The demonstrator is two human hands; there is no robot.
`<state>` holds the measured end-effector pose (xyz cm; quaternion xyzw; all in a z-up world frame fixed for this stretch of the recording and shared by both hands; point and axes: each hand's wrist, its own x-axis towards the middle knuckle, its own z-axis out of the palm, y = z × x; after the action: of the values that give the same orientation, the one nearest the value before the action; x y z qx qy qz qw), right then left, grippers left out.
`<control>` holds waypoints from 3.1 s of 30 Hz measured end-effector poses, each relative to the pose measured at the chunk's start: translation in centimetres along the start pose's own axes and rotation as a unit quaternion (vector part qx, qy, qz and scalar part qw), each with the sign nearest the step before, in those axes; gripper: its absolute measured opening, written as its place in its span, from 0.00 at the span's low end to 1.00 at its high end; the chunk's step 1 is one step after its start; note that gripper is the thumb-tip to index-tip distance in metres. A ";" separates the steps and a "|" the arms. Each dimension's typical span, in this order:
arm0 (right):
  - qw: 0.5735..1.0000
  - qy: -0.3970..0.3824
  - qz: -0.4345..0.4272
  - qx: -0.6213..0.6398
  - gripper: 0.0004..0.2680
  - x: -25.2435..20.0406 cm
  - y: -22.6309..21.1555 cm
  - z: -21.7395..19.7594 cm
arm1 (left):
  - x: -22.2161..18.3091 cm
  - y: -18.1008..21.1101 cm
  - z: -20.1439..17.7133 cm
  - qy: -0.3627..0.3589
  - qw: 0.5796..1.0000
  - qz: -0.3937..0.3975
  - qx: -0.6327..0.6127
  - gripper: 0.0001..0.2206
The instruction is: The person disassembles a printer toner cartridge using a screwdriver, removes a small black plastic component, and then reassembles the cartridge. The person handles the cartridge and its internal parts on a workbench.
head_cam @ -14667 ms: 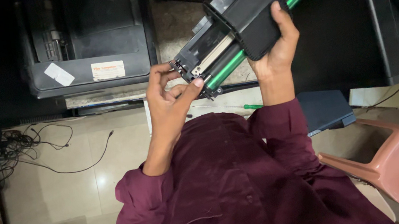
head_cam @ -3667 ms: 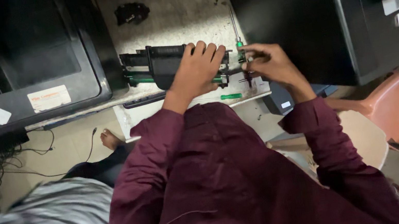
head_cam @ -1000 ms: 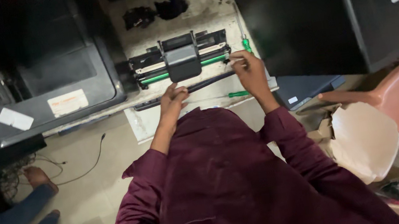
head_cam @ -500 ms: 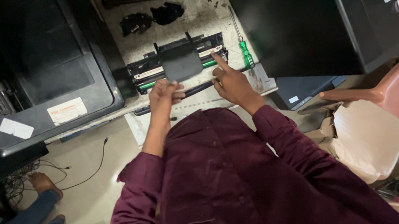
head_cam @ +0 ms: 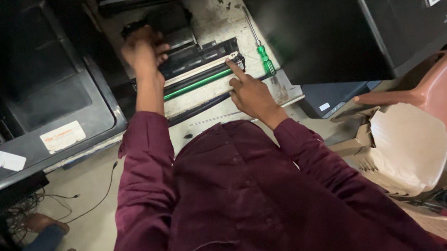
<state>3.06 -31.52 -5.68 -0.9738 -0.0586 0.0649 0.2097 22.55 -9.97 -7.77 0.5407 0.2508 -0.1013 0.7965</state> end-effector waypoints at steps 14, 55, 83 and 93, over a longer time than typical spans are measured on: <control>0.999 0.031 -0.028 0.030 0.04 0.4 -0.1 -0.2 | -9.7 -9.7 -11.7 -0.300 0.927 0.043 0.220 0.08; 0.801 0.143 0.154 0.560 0.04 -0.2 6.5 2.8 | -11.1 -12.2 -14.7 -0.102 0.975 0.039 0.195 0.37; 0.981 0.057 -0.183 -0.020 0.07 6.2 -0.4 -1.2 | -11.1 -4.3 -5.1 -0.095 0.522 0.523 0.667 0.17; 0.986 0.029 -0.162 -0.020 0.08 6.9 -0.5 0.0 | -9.8 -4.6 -4.2 -0.150 0.536 0.473 0.683 0.15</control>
<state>9.79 -30.04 -6.19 -0.9569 -0.2105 0.0003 0.2000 11.01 -9.04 -7.77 0.9374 -0.3100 0.0703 0.1425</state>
